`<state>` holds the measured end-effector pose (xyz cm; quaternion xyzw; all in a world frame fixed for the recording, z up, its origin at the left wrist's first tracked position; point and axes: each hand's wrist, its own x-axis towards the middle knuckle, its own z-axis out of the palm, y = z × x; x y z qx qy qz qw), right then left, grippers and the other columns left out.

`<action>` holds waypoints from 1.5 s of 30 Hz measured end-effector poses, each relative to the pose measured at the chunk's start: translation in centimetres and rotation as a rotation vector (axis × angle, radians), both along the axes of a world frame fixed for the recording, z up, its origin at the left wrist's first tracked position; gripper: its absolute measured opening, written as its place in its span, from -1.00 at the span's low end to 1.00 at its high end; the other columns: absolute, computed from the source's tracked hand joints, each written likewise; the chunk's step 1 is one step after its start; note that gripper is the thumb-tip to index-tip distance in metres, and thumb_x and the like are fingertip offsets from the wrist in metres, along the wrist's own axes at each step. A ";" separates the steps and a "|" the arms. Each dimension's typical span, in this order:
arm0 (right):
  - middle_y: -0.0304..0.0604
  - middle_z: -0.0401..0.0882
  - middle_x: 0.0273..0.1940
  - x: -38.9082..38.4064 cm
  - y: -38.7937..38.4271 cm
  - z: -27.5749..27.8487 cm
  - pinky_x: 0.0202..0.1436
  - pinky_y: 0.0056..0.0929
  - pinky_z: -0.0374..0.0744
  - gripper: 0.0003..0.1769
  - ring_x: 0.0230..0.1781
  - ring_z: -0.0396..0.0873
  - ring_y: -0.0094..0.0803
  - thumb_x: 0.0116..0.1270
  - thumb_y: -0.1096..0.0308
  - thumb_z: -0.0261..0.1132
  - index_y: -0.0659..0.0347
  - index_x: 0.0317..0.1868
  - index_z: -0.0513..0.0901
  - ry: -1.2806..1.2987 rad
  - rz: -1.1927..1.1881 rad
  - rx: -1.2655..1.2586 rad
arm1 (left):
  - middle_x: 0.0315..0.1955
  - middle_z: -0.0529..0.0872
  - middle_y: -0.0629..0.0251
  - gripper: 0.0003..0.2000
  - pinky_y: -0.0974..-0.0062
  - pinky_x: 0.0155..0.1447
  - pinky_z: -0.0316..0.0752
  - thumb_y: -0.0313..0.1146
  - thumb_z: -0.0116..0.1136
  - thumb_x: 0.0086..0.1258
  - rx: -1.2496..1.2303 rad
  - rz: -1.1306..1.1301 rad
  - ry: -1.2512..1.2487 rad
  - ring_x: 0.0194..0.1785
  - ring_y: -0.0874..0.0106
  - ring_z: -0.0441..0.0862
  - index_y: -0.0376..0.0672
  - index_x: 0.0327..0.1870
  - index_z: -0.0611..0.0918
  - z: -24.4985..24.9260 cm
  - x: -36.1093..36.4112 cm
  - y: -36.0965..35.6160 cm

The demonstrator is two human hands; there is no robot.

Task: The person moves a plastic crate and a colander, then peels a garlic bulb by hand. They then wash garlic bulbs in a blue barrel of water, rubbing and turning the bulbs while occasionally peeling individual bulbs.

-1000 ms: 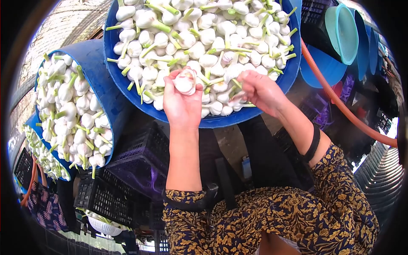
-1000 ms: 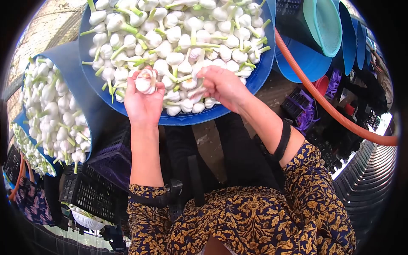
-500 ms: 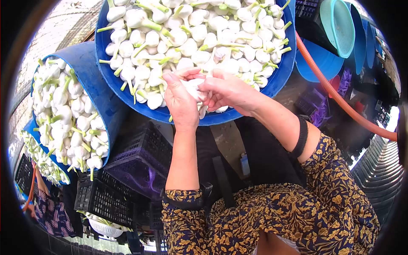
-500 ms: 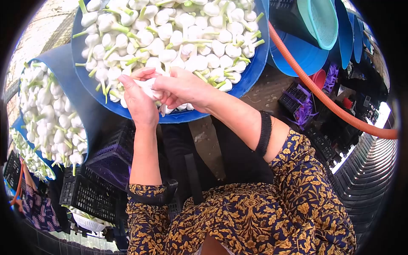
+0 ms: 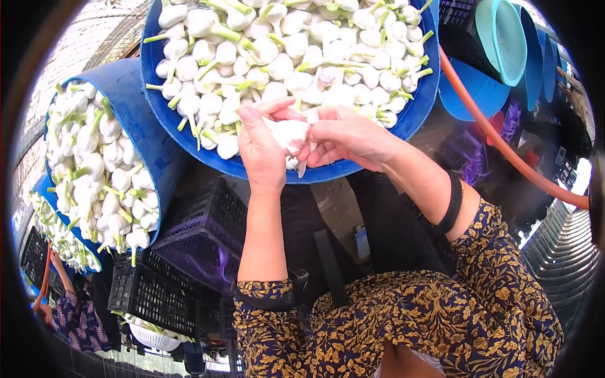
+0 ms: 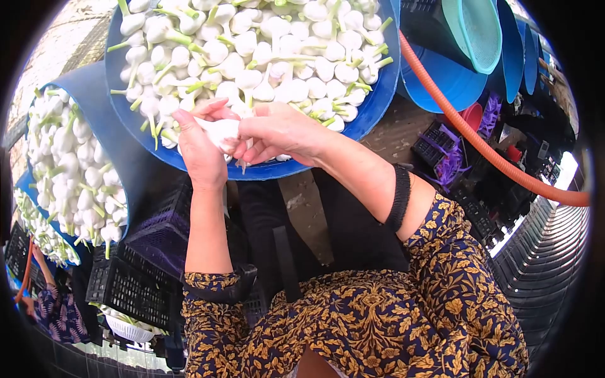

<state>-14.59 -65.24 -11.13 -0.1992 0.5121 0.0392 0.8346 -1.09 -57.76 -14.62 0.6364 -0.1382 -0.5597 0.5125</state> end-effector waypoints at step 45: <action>-0.19 0.65 -0.25 1.4 2.0 -1.5 -0.12 -0.44 0.57 -0.82 -0.26 0.61 -0.47 0.24 0.56 0.35 0.29 -0.13 0.64 0.041 0.172 -1.056 | -0.27 0.56 0.17 -0.63 0.19 -0.04 0.53 -0.07 -0.40 0.61 0.306 0.730 0.650 -0.18 0.27 0.55 -0.13 -0.21 0.42 -1.9 1.0 -1.8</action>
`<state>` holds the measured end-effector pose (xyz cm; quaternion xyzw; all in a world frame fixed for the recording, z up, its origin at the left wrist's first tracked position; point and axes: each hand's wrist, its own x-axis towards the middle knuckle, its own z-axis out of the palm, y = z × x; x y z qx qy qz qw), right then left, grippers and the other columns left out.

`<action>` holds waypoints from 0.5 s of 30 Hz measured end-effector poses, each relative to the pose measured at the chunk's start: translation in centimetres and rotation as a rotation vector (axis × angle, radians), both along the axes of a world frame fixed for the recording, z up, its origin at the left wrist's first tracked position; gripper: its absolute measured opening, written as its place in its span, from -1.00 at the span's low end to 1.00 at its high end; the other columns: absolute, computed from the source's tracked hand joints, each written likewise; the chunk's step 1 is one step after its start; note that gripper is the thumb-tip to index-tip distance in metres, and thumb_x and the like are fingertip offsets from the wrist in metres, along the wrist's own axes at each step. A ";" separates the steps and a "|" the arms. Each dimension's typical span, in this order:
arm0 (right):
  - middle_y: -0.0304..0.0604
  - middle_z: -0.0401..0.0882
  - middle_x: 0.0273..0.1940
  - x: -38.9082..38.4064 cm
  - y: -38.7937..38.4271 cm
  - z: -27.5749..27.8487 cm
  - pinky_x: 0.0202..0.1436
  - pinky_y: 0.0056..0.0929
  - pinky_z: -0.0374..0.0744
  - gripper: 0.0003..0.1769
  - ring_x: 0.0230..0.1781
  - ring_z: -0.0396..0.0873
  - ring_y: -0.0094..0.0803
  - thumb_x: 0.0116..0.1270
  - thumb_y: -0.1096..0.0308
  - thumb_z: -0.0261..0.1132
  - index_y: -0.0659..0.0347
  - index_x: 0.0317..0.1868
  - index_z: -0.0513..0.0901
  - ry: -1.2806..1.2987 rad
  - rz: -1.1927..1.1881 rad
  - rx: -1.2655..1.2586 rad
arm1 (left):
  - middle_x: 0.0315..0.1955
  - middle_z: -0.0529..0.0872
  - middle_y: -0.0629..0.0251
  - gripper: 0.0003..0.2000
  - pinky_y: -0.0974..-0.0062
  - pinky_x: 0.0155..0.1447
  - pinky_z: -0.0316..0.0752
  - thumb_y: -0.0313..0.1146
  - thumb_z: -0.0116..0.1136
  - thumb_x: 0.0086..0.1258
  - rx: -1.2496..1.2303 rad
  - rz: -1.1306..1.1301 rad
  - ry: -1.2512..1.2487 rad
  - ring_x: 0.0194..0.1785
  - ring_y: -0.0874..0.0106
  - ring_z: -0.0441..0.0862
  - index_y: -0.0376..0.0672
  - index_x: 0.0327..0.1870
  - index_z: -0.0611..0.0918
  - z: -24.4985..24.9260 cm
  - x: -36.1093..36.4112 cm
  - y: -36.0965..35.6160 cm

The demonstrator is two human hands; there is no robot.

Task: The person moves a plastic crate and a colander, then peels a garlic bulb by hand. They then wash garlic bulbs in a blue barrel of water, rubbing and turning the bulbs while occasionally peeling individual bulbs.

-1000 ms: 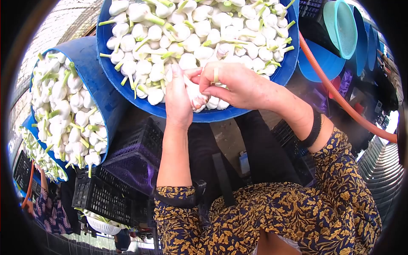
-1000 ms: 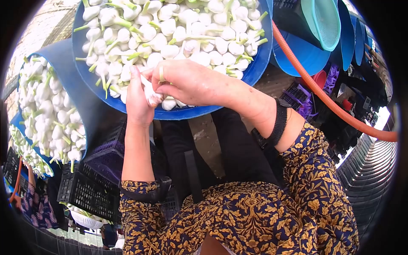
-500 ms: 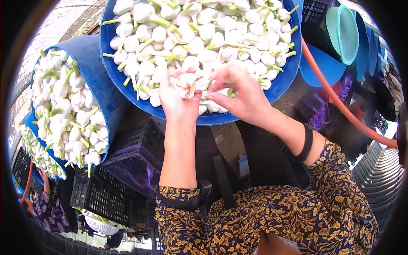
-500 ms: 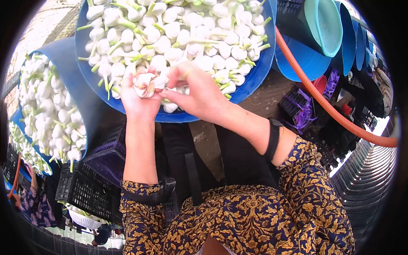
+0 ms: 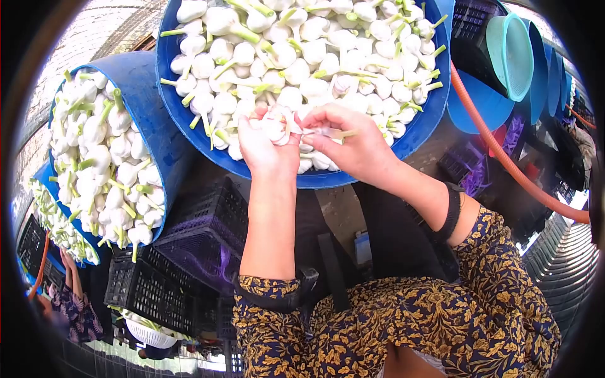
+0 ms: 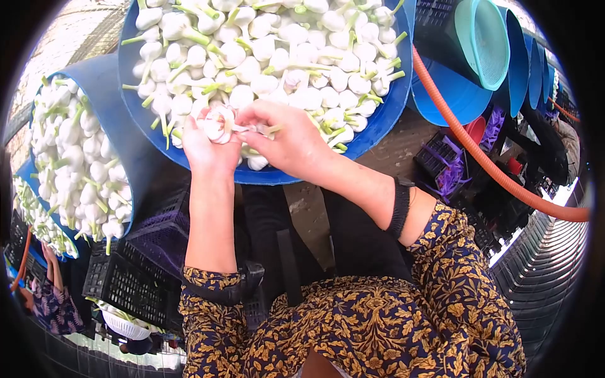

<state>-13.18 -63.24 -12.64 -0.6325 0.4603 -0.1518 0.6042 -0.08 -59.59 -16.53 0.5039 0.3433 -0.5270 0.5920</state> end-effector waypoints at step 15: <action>-0.16 0.59 -0.23 -1.1 -0.5 -0.6 -0.07 -0.39 0.55 -0.90 -0.17 0.60 -0.36 0.31 0.54 0.30 0.28 -0.21 0.54 0.113 0.213 0.137 | -0.18 0.56 0.21 -0.72 0.15 0.03 0.52 -0.15 -0.27 0.60 -0.018 0.074 0.079 -0.09 0.25 0.55 -0.15 -0.09 0.43 -1.0 1.3 1.1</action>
